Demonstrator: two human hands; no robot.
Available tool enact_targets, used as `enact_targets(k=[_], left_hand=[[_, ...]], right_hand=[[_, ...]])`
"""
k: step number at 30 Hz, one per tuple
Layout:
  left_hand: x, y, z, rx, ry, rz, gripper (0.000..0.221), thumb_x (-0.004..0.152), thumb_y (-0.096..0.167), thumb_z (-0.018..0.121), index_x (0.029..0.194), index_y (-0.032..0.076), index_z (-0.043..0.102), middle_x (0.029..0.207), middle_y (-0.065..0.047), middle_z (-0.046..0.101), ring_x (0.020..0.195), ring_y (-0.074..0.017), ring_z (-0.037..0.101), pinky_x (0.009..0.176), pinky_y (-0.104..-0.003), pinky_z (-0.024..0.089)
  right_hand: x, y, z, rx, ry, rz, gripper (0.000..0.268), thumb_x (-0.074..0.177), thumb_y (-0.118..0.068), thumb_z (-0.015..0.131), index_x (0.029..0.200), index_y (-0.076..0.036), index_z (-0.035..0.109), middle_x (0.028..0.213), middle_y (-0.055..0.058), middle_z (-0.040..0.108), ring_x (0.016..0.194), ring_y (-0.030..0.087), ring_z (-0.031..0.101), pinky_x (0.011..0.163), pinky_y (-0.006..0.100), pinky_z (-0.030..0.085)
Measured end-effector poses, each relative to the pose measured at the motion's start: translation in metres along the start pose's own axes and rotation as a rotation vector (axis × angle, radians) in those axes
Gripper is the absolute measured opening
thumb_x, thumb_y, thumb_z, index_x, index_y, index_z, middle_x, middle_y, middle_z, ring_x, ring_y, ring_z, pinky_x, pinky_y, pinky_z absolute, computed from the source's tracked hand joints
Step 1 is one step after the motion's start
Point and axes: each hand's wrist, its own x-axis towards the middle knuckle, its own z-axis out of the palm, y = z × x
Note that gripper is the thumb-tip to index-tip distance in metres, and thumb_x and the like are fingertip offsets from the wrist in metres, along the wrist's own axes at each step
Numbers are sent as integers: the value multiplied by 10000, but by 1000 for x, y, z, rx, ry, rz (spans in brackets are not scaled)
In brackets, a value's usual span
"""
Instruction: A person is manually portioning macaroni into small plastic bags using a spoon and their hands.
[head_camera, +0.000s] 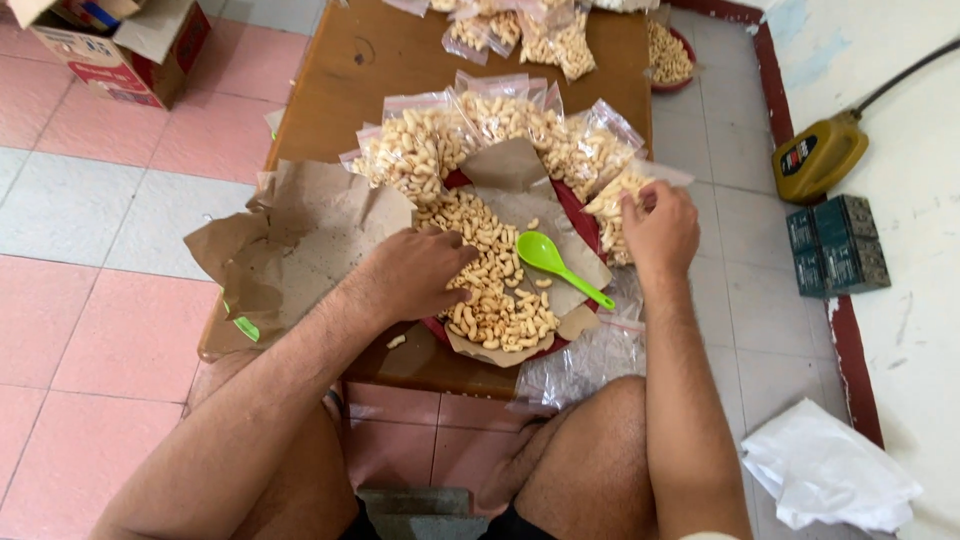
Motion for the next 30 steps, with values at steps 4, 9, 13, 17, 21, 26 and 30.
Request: enact_targets(k=[4,9,13,17,21,26,30], left_hand=[[2,-4,3,6,-9,1,590,1011,545,648,1412,112,649,1280,-154,720,1251,-350,704,992,-494,592],[-4,-2,-1,13,-43,-21,599,1015,532,650,1433,103,640,1309,-173,706,1262,-368,696,1014,-502,584],[-4,0,-1,9,-50,-21,599,1022,541,641,1446,118,631,1316,-174,702,1262,-371,695,1009,-507,585],[-5,1,-2,8,-70,-35,611,1032,551,630,1462,116,622,1320,-177,703,1270,-375,692,1022,-513,581],[-3,-4,4,16,-72,-54,621,1018,554,648,1455,113,630,1283,-172,717,1247,-361,703,1015,-514,582],[-6,-5,0,-5,-76,-46,617,1018,537,653,1458,105,633,1274,-187,724,1236,-381,710,1009,-530,585],[-6,-1,-16,-21,-174,-48,531,1039,521,647,1375,112,602,1254,-139,703,1230,-346,665,991,-540,572]], right_hand=[[4,25,22,12,-164,65,369,996,-329,777,1282,-109,695,1161,140,649,1119,467,692,893,672,564],[1,28,29,33,-447,172,752,1042,-372,671,1675,-94,375,1589,284,441,1432,551,486,1040,781,430],[-1,23,18,23,-405,149,713,1053,-295,674,1671,-77,392,1554,306,466,1401,568,504,1020,776,447],[-10,10,-4,93,-402,143,721,1041,-253,693,1665,-46,398,1553,344,446,1415,603,470,1035,796,420],[-13,8,-17,106,-352,88,706,1036,-210,711,1655,-41,418,1526,331,457,1393,588,494,1015,761,441],[-17,5,-32,138,-338,24,688,1043,-182,726,1634,6,429,1503,366,465,1377,630,492,1018,774,445],[-20,21,-24,147,-343,-34,642,1078,-227,685,1627,-52,400,1559,259,478,1409,461,458,1102,600,415]])
